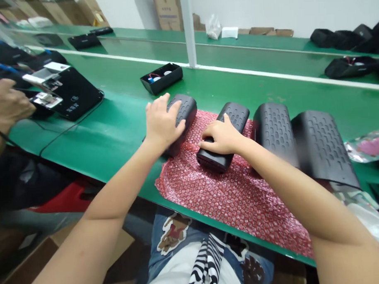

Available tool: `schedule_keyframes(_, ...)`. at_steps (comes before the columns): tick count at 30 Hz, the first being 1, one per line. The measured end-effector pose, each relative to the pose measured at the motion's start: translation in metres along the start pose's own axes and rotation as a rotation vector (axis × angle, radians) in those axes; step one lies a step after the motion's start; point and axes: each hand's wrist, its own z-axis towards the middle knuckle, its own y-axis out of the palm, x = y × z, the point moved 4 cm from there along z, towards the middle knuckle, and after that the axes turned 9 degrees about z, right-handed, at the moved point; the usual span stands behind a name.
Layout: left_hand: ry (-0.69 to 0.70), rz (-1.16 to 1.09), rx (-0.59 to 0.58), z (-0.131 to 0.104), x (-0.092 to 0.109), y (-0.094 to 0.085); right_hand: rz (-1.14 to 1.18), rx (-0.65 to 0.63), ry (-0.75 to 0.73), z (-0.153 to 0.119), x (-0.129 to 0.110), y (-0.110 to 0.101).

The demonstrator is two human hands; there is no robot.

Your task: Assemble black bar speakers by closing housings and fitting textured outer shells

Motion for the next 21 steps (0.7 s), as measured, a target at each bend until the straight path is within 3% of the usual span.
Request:
schedule_keyframes(4,0.240,-0.509,0.216,-0.063,0.027,0.018,0.026,-0.101,-0.108,-0.014,-0.005,0.000)
schedule_keyframes(6,0.260,-0.800,0.198,-0.079,0.033,0.041,-0.007,-0.126,-0.127,-0.024,-0.007,0.004)
schedule_keyframes(9,0.252,-1.015,-0.005,-0.075,0.039,0.072,-0.071,-0.090,-0.148,-0.037,-0.012,0.011)
schedule_keyframes(12,0.318,-1.096,-0.167,-0.060,0.042,0.082,-0.086,0.000,-0.179,-0.043,-0.015,0.016)
schedule_keyframes(15,0.429,-1.168,-0.179,-0.054,0.047,0.079,-0.076,0.043,-0.199,-0.042,-0.016,0.019)
schedule_keyframes(21,0.385,-1.094,-0.175,-0.060,0.049,0.083,-0.081,0.028,-0.156,-0.036,-0.016,0.015)
